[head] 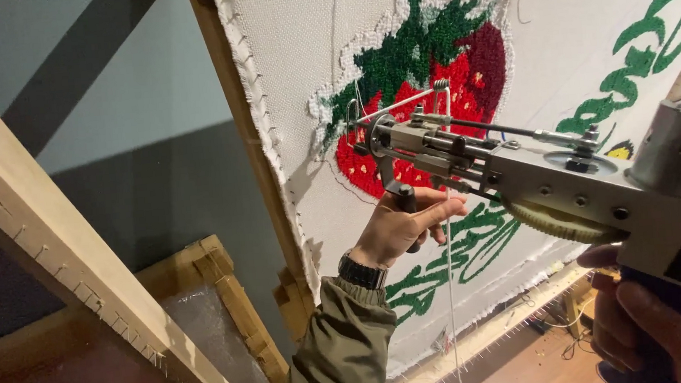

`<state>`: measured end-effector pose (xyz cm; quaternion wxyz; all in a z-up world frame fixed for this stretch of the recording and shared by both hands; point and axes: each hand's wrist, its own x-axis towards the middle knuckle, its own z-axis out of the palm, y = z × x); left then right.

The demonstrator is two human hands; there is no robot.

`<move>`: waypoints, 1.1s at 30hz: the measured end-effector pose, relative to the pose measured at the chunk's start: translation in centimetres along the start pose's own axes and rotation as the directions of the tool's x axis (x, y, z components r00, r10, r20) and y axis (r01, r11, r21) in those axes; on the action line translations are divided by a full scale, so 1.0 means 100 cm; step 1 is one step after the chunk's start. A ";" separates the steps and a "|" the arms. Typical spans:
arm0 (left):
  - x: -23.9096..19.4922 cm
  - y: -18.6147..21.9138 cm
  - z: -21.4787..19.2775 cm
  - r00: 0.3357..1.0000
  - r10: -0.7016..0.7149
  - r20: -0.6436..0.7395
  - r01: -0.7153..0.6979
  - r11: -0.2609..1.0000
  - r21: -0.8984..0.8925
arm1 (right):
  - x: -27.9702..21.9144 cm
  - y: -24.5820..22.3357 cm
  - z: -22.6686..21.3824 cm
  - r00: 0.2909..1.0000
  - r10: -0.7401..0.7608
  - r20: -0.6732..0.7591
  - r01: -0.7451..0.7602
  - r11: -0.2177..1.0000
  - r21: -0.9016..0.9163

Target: Using a tufting gun to create a strawberry design on a rug canvas stretched over a wooden frame.

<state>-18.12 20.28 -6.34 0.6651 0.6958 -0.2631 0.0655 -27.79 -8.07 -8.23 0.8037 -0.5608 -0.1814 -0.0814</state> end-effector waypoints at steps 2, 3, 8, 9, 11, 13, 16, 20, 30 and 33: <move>0.000 0.000 0.002 1.000 0.027 0.011 -0.027 1.000 0.006 | -0.001 0.000 -0.004 1.000 0.005 0.001 -0.005 1.000 0.008; 0.000 0.000 0.002 0.999 0.052 0.009 -0.052 0.998 0.028 | -0.001 -0.001 -0.004 1.000 0.006 -0.010 -0.006 1.000 0.007; -0.002 -0.004 0.005 0.997 0.079 -0.007 -0.078 0.993 0.094 | -0.006 -0.005 -0.002 1.000 -0.024 -0.002 0.024 1.000 -0.004; -0.002 -0.004 0.006 0.996 0.091 -0.016 -0.089 0.990 0.111 | -0.006 -0.005 -0.004 1.000 -0.011 -0.007 0.011 1.000 -0.008; -0.002 -0.002 0.007 0.994 0.104 -0.025 -0.100 0.987 0.129 | -0.005 -0.006 -0.008 1.000 0.001 -0.011 -0.001 1.000 -0.012; -0.004 0.003 0.009 0.996 0.066 -0.063 -0.058 0.991 0.118 | -0.004 -0.009 -0.010 0.999 0.029 0.039 -0.028 0.999 -0.035; -0.001 -0.001 0.008 1.000 0.002 -0.023 -0.003 0.999 -0.047 | 0.000 0.002 -0.021 0.996 0.033 0.085 -0.036 0.999 0.037; -0.010 0.002 0.008 0.999 0.005 -0.038 -0.005 1.000 0.005 | 0.002 -0.015 0.005 0.995 0.041 0.093 -0.044 0.999 0.027; -0.008 0.003 0.004 0.965 -0.200 -0.171 0.190 0.979 -0.068 | 0.005 -0.030 0.028 0.985 0.170 -0.036 -0.174 0.976 -0.133; -0.006 0.000 0.003 0.966 -0.191 -0.177 0.179 0.981 -0.079 | 0.005 -0.035 0.037 0.979 0.191 -0.076 -0.201 0.969 -0.145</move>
